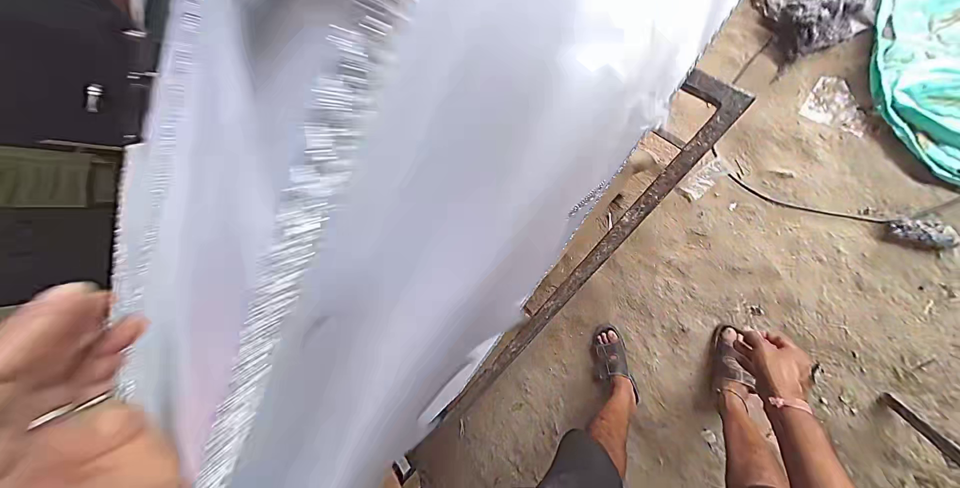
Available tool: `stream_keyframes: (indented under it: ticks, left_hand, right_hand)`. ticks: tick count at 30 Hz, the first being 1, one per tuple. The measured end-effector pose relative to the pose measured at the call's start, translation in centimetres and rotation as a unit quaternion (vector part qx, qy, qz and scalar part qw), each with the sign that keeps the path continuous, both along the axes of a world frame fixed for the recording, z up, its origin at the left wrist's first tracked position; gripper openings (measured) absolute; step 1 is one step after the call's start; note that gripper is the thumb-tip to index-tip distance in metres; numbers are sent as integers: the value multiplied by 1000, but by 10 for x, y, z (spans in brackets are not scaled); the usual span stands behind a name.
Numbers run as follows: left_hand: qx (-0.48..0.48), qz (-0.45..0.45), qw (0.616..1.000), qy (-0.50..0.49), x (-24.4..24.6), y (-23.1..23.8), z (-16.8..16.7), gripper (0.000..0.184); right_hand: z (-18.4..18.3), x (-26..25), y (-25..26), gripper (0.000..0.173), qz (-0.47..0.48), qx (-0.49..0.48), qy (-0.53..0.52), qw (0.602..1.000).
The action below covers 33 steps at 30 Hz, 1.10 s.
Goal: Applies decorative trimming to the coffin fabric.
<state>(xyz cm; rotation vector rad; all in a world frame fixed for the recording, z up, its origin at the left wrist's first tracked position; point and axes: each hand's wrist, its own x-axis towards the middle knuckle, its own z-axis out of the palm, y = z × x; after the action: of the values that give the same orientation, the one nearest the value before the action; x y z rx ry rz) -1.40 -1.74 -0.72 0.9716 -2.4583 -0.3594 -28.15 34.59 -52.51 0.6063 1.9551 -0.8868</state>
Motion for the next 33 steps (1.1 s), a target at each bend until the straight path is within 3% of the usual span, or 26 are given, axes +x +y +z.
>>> stream_keyframes:
  ticks: [3,6,8,10,12,14,20,23,26,28,30,33]
  left_hand:
    - [-94,-72,993,1,-10,4,-4,38]
    - [-164,-117,977,-69,-34,39,4,28]
    - [-200,-102,967,-120,-64,68,-2,38]
    - [-198,-90,961,-170,-90,86,-22,63]
    - [-240,-81,936,-246,-106,86,-41,73]
    - [-294,-68,909,-287,-112,79,-48,70]
    - [-277,-139,932,-185,-124,49,-8,43]
    - [-273,-185,936,-126,-129,29,2,36]
    - [-242,-206,943,-95,-132,12,-2,30]
    - [-230,-213,946,-79,-132,9,-6,25]
    - [-231,-219,944,-86,-133,9,-6,24]
    - [-268,-213,926,-156,-141,11,-3,47]
  right_hand:
    - [87,-27,-36,34,103,-74,109,986]
    - [175,-37,-79,28,105,-250,232,934]
    - [219,-29,-100,23,90,-390,290,869]
    - [250,-15,-112,18,106,-498,330,795]
    - [271,1,-118,18,141,-564,341,739]
    - [282,14,-114,23,200,-590,346,701]
    - [290,7,-102,46,517,-547,348,559]
    - [303,5,-127,17,613,-566,305,459]
    - [322,8,-166,12,678,-571,277,371]
    - [333,6,-196,9,682,-566,296,356]
    - [339,-3,-224,14,639,-567,361,373]
    - [340,-21,-251,16,521,-555,492,423]
